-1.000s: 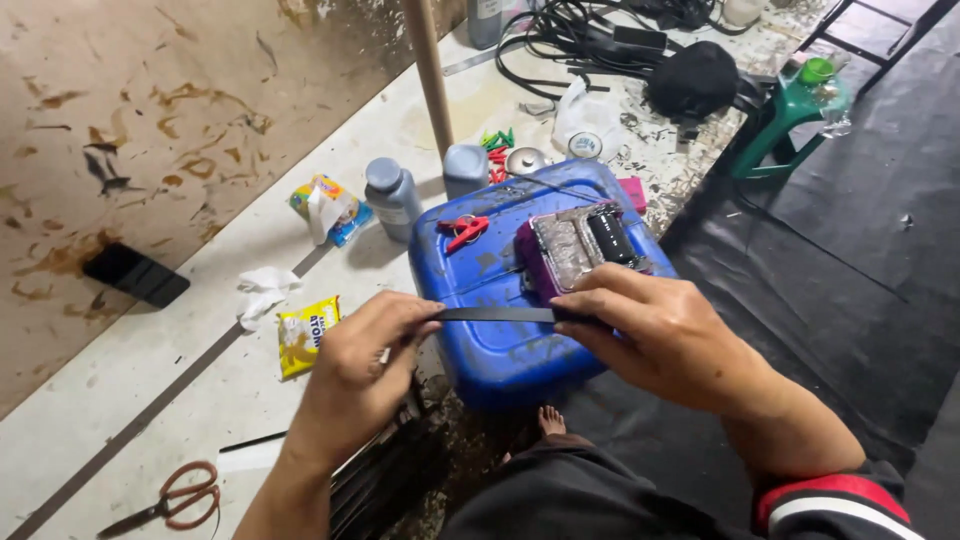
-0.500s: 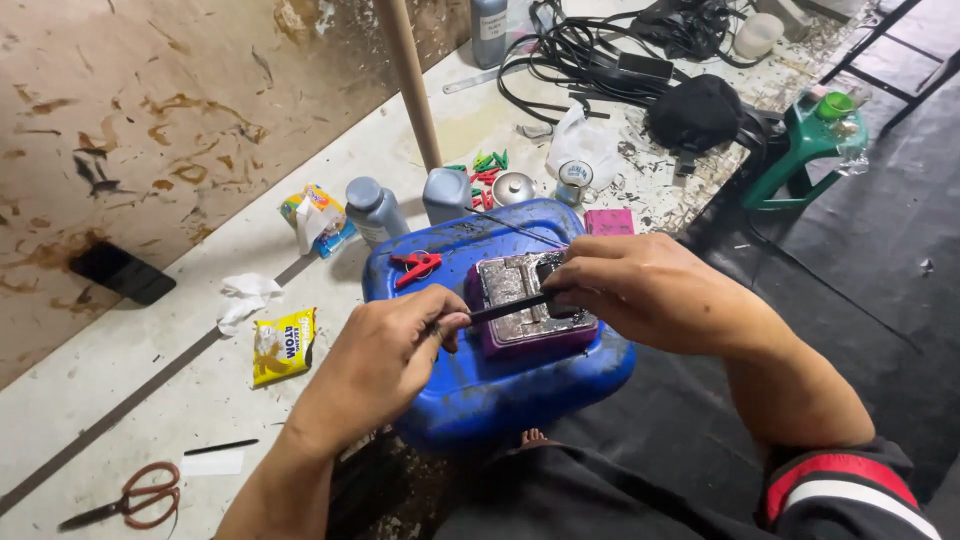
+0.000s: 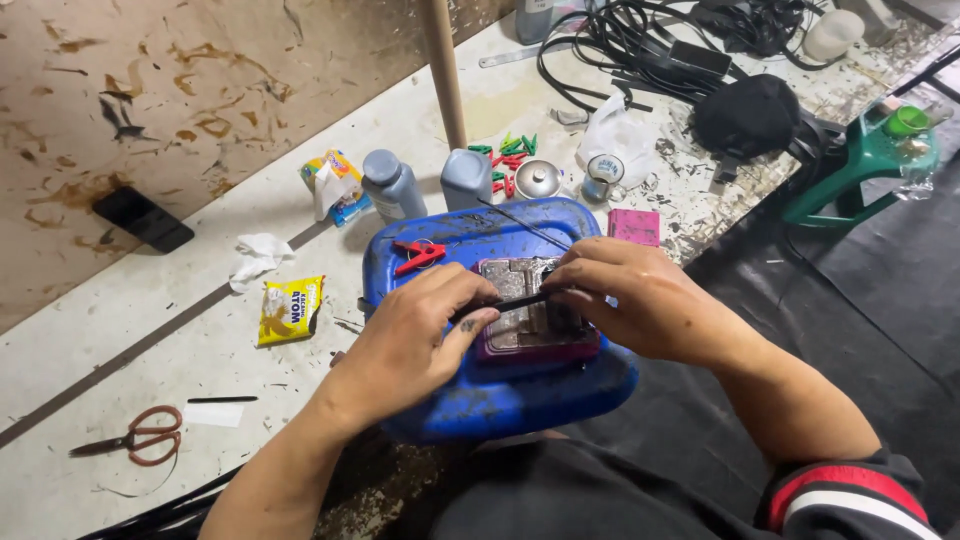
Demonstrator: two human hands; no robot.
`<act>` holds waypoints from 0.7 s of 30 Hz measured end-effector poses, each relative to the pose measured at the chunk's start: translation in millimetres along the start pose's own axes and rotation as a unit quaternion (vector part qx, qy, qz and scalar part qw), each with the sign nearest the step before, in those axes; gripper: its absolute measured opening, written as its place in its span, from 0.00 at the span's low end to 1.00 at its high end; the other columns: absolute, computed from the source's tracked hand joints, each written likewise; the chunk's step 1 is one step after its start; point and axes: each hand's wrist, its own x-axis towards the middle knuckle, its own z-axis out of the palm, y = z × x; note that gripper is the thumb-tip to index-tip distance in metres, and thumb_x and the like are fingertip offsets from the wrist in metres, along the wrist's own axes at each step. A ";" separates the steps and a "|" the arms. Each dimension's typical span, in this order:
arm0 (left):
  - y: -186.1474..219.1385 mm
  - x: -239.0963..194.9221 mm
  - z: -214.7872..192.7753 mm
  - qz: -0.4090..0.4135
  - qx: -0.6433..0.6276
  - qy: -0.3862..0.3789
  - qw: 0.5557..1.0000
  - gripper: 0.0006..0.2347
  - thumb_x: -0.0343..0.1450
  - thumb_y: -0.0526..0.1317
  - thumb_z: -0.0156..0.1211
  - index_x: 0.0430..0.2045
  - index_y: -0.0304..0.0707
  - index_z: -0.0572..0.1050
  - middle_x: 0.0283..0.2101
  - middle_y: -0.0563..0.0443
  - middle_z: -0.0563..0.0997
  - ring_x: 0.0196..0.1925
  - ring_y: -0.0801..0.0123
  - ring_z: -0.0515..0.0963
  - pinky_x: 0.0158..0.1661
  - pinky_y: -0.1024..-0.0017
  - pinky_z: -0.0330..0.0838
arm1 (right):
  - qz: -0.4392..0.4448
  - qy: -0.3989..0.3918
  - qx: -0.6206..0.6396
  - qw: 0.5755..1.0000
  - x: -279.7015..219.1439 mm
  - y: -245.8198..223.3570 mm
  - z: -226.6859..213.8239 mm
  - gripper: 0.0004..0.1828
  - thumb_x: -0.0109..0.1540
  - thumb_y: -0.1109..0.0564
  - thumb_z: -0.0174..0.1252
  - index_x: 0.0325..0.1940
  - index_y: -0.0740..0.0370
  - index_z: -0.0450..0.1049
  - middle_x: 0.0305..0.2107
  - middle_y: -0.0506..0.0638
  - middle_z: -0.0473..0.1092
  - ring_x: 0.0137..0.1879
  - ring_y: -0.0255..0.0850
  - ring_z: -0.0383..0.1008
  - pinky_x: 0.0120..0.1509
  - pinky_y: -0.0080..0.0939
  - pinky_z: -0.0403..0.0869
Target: Applying edge paint to thin leather strips using a specialized applicator and hanging them to dry.
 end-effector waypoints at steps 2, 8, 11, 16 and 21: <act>-4.6 0.2 3.5 0.022 0.003 0.022 1.000 0.05 0.74 0.38 0.58 0.40 0.41 0.78 0.32 0.47 0.78 0.38 0.50 0.81 0.41 0.61 0.76 | 0.003 0.009 0.005 1.000 -1.5 -1.6 1.2 0.03 0.65 0.63 0.58 0.41 0.63 0.77 0.34 0.53 0.74 0.38 0.51 0.78 0.40 0.45 0.77; -17.4 1.7 8.6 0.076 0.030 0.075 0.994 0.04 0.72 0.36 0.62 0.37 0.41 0.80 0.31 0.49 0.77 0.35 0.55 0.80 0.39 0.64 0.76 | -0.011 0.021 -0.024 0.999 -2.3 -0.7 2.3 0.04 0.64 0.64 0.58 0.41 0.62 0.78 0.35 0.54 0.76 0.39 0.52 0.78 0.41 0.47 0.77; -21.3 0.0 13.3 0.088 0.047 0.088 0.991 0.04 0.71 0.36 0.64 0.36 0.43 0.81 0.30 0.51 0.77 0.33 0.56 0.79 0.38 0.65 0.76 | -0.025 0.039 -0.056 0.997 -4.7 -1.0 6.8 0.04 0.64 0.63 0.58 0.40 0.60 0.79 0.35 0.53 0.76 0.38 0.51 0.77 0.39 0.46 0.76; -18.5 4.4 11.0 0.107 0.054 0.096 0.988 0.04 0.68 0.34 0.66 0.34 0.41 0.81 0.28 0.50 0.75 0.31 0.55 0.78 0.35 0.64 0.74 | -0.039 0.065 -0.103 0.992 -2.7 0.3 9.3 0.05 0.65 0.62 0.58 0.39 0.59 0.79 0.34 0.52 0.77 0.36 0.49 0.76 0.36 0.44 0.76; -19.3 5.8 10.4 0.102 0.037 0.096 0.989 0.02 0.69 0.33 0.65 0.32 0.41 0.81 0.26 0.49 0.76 0.30 0.54 0.78 0.34 0.65 0.74 | -0.055 0.078 -0.121 0.988 -3.6 1.2 10.6 0.06 0.66 0.61 0.56 0.39 0.59 0.80 0.34 0.53 0.77 0.35 0.49 0.75 0.35 0.44 0.75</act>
